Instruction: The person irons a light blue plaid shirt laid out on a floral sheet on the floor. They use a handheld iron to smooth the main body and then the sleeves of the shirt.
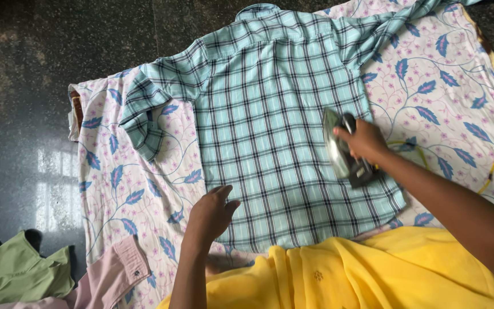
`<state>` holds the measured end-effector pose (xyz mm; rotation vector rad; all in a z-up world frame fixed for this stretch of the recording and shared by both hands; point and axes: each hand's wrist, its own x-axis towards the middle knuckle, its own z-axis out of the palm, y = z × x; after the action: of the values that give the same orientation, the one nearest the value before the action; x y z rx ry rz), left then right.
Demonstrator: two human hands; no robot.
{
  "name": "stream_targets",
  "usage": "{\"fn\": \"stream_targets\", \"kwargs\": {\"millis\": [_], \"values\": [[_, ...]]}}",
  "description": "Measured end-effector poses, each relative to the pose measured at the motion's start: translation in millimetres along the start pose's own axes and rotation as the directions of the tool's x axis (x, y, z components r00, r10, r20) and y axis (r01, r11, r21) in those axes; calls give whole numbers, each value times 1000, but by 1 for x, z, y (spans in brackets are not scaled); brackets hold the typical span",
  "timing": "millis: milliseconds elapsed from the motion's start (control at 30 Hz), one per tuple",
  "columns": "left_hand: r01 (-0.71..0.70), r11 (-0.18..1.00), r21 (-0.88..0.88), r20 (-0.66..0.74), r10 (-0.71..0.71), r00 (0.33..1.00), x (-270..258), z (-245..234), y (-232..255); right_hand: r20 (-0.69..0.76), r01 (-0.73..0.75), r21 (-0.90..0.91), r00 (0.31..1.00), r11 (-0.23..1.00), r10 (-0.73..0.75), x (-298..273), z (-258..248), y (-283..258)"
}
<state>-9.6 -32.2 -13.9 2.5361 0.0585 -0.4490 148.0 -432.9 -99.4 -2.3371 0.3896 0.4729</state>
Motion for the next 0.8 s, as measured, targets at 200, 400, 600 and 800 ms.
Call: {"fn": "stream_targets", "kwargs": {"millis": [200,400,600,800], "values": [[47,999,24,32,-48,998,6,0,-2,-122,23,-61,992,998,-31,133,-16,-47],[67,997,24,46,-68,997,10,0,-1,-408,153,-352,863,924,-298,199,-18,-81],[71,997,24,37,-72,997,10,3,-6,-306,72,-355,933,932,-189,198,-18,-84],[45,998,31,25,-46,999,10,4,-7,-145,193,-447,948,873,-284,129,-14,-45]]}}
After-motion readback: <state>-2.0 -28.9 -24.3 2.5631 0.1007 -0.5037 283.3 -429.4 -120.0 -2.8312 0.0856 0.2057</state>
